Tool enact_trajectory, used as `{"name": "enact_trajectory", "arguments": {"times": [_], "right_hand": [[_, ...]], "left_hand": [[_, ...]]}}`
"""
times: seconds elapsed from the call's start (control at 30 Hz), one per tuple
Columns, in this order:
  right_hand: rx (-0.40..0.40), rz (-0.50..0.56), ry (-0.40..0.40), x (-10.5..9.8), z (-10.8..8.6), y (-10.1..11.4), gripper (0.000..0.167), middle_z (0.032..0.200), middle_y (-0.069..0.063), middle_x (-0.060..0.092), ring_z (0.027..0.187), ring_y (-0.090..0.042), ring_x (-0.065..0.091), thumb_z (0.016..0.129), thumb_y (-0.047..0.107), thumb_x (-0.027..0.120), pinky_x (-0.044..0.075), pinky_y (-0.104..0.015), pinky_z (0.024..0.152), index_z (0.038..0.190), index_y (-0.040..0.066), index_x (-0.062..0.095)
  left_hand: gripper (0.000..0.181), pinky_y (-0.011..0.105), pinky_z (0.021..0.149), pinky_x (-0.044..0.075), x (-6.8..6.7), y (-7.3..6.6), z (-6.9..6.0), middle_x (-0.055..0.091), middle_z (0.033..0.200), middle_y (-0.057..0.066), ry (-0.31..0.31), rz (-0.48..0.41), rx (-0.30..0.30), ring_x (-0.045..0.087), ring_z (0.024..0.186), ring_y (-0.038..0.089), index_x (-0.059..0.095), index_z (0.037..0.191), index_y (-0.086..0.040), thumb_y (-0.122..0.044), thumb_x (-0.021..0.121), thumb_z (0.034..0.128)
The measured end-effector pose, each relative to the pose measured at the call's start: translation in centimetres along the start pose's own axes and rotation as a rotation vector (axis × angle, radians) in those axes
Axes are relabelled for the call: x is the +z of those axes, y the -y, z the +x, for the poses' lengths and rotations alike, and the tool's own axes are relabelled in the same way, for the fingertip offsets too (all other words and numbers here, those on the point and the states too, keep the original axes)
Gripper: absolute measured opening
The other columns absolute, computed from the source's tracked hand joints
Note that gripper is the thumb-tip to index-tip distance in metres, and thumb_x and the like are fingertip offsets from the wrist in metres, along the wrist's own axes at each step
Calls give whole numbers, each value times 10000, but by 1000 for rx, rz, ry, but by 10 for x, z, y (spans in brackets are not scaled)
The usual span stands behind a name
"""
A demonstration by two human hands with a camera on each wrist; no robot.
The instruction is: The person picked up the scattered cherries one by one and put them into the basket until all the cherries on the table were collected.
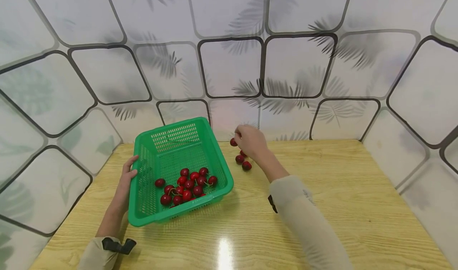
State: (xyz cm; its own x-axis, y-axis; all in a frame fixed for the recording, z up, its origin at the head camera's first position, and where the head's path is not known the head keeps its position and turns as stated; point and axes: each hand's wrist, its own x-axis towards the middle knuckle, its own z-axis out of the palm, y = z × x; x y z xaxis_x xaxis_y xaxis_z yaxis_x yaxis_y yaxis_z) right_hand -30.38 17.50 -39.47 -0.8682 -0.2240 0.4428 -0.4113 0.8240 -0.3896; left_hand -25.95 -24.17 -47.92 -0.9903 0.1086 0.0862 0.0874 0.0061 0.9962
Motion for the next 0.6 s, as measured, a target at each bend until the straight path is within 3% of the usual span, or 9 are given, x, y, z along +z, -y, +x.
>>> {"name": "enact_trajectory", "arguments": {"times": [0.27, 0.6], "right_hand": [[-166, 56, -80, 7, 5, 40, 164, 918, -106, 724, 749, -236, 665, 928, 37, 624, 508, -356, 605, 1057, 32, 725], [-292, 26, -10, 28, -5, 82, 114, 912, -45, 737, 748, -158, 684, 904, 56, 661, 529, -293, 610, 1001, 68, 721]], "left_hand": [[471, 208, 847, 483, 0, 0, 0, 166, 1565, 162, 0, 3, -16, 472, 1151, 127, 205, 1541, -281, -263, 278, 1076], [451, 208, 837, 495, 0, 0, -1, 175, 1552, 179, 6, -1, 5, 484, 1143, 130, 219, 1524, -274, -270, 284, 1078]]}}
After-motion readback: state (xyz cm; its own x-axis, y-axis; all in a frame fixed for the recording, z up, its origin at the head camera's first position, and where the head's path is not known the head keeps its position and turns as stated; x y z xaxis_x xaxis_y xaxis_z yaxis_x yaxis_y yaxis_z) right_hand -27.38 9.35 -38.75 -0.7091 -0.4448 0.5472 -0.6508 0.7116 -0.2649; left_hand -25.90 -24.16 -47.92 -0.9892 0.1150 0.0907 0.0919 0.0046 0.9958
